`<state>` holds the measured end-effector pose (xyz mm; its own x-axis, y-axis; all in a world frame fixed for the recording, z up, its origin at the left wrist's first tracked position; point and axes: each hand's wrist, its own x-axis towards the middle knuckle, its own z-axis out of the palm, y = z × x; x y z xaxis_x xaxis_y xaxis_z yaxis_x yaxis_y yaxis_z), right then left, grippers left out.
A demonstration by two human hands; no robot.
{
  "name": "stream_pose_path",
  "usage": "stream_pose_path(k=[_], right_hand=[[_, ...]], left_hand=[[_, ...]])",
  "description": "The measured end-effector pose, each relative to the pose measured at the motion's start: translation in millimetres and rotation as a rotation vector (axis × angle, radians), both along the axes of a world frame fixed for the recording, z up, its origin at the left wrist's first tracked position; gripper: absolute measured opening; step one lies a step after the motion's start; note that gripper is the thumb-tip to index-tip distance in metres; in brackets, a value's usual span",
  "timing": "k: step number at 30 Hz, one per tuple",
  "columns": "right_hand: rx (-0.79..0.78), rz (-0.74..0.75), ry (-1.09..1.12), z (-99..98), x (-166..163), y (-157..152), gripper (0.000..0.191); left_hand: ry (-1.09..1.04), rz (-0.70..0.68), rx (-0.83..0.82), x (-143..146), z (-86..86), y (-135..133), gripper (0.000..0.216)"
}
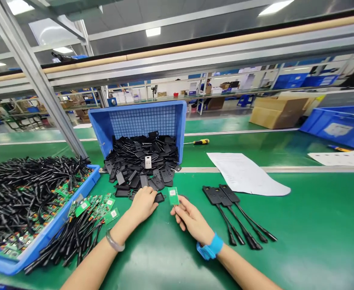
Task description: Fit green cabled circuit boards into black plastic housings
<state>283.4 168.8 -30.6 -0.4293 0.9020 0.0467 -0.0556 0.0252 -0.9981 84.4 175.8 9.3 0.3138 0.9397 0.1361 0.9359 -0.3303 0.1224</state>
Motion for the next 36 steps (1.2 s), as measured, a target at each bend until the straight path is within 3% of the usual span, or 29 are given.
stream_pose_path(k=[3,6,9,12,15,19,26,32,36], right_hand=[[0.256,-0.076,-0.223,4.4,4,-4,0.048],[0.525,-0.127,-0.390,10.0,8,-5,0.042],[0.604,-0.129,-0.458,8.9,8,-4,0.043],[0.627,-0.124,-0.494,3.6,8,-1,0.042],[0.607,-0.146,-0.494,1.4,9,4,0.037],[0.521,-0.193,-0.447,5.3,12,6,0.032],[0.138,-0.096,-0.180,5.5,5,2,0.035],[0.132,-0.165,-0.118,3.1,7,1,0.039],[0.141,-0.136,-0.109,3.6,8,-1,0.041]], left_hand=[[-0.108,0.092,0.051,12,-7.7,-8,0.041],[-0.564,0.188,-0.063,19,-15.4,-17,0.041],[-1.145,0.218,-0.337,25,-23.1,-21,0.032],[-1.379,0.251,-0.476,28,-27.2,-24,0.043],[-1.497,0.243,-0.584,25,-27.2,-25,0.053],[-1.662,0.219,-0.682,23,-27.1,-25,0.052],[-1.703,0.216,-0.526,33,-37.5,-30,0.058],[-1.793,0.174,-0.504,30,-36.6,-30,0.058],[-1.825,0.160,-0.515,32,-29.3,-32,0.056]])
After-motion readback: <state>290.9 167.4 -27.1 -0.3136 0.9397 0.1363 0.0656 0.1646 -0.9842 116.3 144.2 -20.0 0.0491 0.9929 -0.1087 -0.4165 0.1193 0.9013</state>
